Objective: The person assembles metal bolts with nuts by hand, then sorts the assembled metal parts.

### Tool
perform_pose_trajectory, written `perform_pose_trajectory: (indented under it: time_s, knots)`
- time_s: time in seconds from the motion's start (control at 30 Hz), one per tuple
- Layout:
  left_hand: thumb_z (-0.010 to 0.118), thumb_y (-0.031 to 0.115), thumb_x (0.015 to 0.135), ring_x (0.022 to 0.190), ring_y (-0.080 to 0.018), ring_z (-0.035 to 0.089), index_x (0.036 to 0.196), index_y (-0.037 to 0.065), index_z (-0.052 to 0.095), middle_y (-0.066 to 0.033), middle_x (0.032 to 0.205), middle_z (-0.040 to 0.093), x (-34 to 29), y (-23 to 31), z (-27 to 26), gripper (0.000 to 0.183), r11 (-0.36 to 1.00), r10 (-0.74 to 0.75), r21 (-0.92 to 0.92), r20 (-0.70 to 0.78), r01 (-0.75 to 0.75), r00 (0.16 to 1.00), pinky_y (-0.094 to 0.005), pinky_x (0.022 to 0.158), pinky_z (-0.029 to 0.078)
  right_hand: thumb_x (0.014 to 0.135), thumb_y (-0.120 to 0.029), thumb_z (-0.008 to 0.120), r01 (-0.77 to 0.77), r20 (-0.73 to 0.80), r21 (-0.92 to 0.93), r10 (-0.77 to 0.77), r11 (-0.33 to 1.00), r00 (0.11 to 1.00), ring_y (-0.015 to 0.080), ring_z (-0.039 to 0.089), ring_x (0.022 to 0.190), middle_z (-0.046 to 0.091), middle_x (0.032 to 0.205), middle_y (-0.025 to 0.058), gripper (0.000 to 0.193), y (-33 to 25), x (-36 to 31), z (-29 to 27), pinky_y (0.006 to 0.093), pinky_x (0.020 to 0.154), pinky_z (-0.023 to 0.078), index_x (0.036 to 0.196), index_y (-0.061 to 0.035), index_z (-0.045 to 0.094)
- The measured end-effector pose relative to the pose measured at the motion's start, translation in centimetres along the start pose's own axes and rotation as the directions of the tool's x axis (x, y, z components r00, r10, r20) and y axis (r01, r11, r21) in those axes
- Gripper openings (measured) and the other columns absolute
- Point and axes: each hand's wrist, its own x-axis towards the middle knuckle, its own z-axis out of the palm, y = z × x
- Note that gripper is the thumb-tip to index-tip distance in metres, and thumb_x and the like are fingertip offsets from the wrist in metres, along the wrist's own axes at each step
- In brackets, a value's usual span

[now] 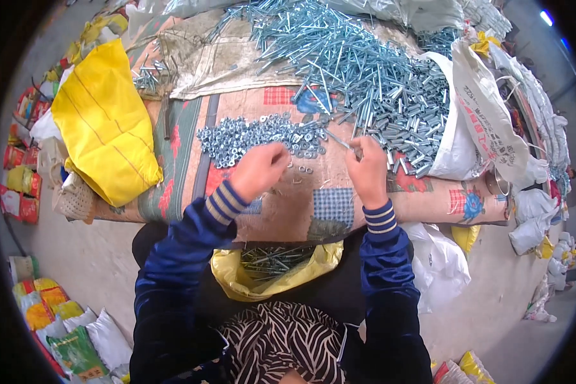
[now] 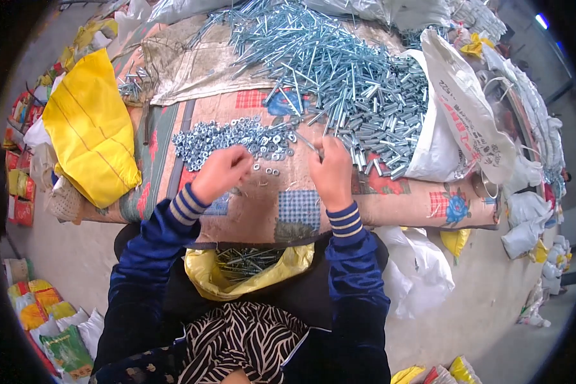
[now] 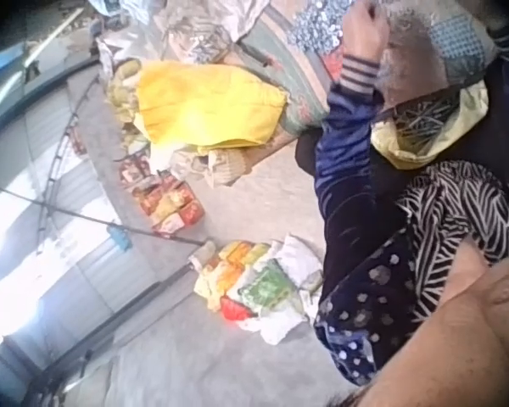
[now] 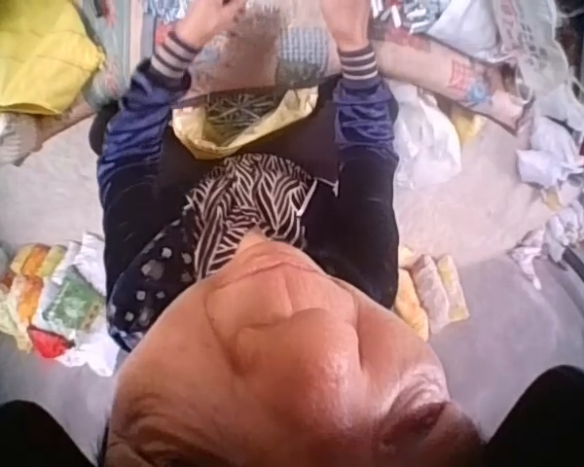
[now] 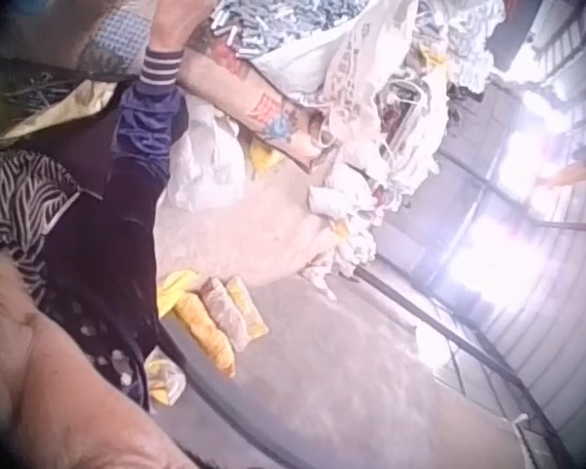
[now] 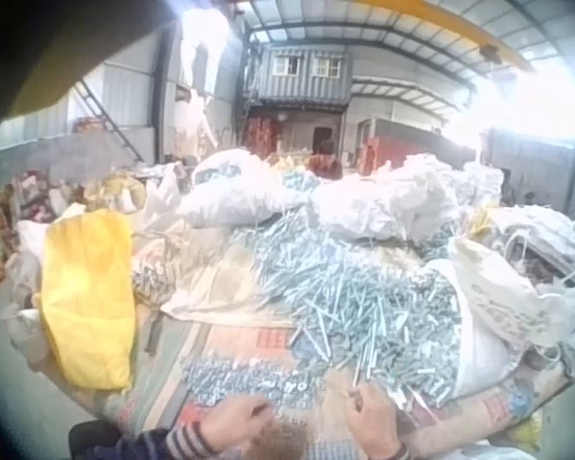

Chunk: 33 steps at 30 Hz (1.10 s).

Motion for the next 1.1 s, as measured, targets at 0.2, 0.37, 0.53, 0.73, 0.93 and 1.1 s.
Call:
perform_pose_trajectory:
  time_s: [0.2, 0.37, 0.53, 0.73, 0.93, 1.1]
  knots:
    - [0.059, 0.018, 0.078, 0.083, -0.0366, 0.059, 0.084, 0.001, 0.058, -0.0174, 0.085, 0.061, 14.8, -2.3, 1.3, 0.018, 0.765, 0.272, 0.639, -0.214, -0.076, 0.938, -0.0443, 0.072, 0.047, 0.083, -0.009, 0.054, -0.097, 0.351, -0.101, 0.127, 0.990, 0.928, 0.0413, 0.057, 0.072, 0.057, 0.075, 0.0237, 0.012, 2.0, -1.1, 0.2, 0.0494, 0.062, 0.044, 0.089, 0.0011, 0.052]
    - [0.062, 0.019, 0.075, 0.097, -0.0358, 0.055, 0.103, 0.003, 0.057, -0.0180, 0.102, 0.057, 23.6, -2.5, 1.0, 0.033, 0.670, 0.383, 0.713, -0.090, -0.210, 0.919, -0.0422, 0.081, 0.045, 0.088, -0.011, 0.046, -0.141, 0.390, -0.060, 0.153, 0.988, 0.908, 0.0412, 0.056, 0.072, 0.058, 0.077, 0.0219, 0.012, 2.7, 0.1, -1.0, 0.0484, 0.061, 0.044, 0.089, -0.0009, 0.052]
    - [0.065, 0.030, 0.071, 0.102, -0.0365, 0.054, 0.110, 0.003, 0.057, -0.0191, 0.107, 0.055, 28.8, -4.3, 0.8, 0.048, 0.643, 0.191, 0.761, -0.054, -0.084, 0.980, -0.0412, 0.090, 0.044, 0.088, -0.007, 0.046, -0.239, 0.276, -0.017, 0.234, 0.971, 0.932, 0.0396, 0.057, 0.075, 0.059, 0.084, 0.0207, 0.012, 3.2, 0.7, -2.4, 0.0463, 0.062, 0.044, 0.094, -0.0023, 0.054]
    - [0.058, 0.038, 0.076, 0.100, -0.0384, 0.057, 0.107, 0.004, 0.060, -0.0230, 0.106, 0.059, 30.0, -6.1, 0.5, 0.046, 0.712, 0.137, 0.700, -0.067, -0.051, 0.988, -0.0419, 0.089, 0.046, 0.087, -0.006, 0.049, -0.305, 0.267, 0.018, 0.290, 0.952, 0.919, 0.0383, 0.058, 0.076, 0.060, 0.084, 0.0188, 0.015, 2.6, 1.1, -2.9, 0.0445, 0.064, 0.045, 0.100, -0.0031, 0.057]
    - [0.068, 0.038, 0.070, 0.098, -0.0327, 0.058, 0.113, 0.001, 0.054, -0.0196, 0.104, 0.060, 28.0, -4.1, -0.5, 0.058, 0.769, 0.028, 0.624, 0.180, -0.136, 0.983, -0.0388, 0.086, 0.046, 0.087, -0.005, 0.051, -0.344, 0.255, 0.054, 0.320, 0.937, 0.912, 0.0381, 0.058, 0.076, 0.060, 0.085, 0.0183, 0.015, 2.5, 0.8, -3.0, 0.0437, 0.064, 0.045, 0.099, -0.0039, 0.058]
    - [0.080, 0.048, 0.056, 0.097, -0.0298, 0.058, 0.112, -0.014, 0.043, -0.0262, 0.102, 0.058, 30.4, -2.9, 0.5, 0.092, 0.745, -0.134, 0.662, 0.268, -0.082, 0.954, -0.0333, 0.082, 0.047, 0.087, -0.006, 0.051, -0.364, 0.237, 0.092, 0.335, 0.927, 0.912, 0.0380, 0.058, 0.076, 0.060, 0.086, 0.0183, 0.015, 2.2, 0.7, -2.9, 0.0434, 0.064, 0.045, 0.100, -0.0048, 0.059]
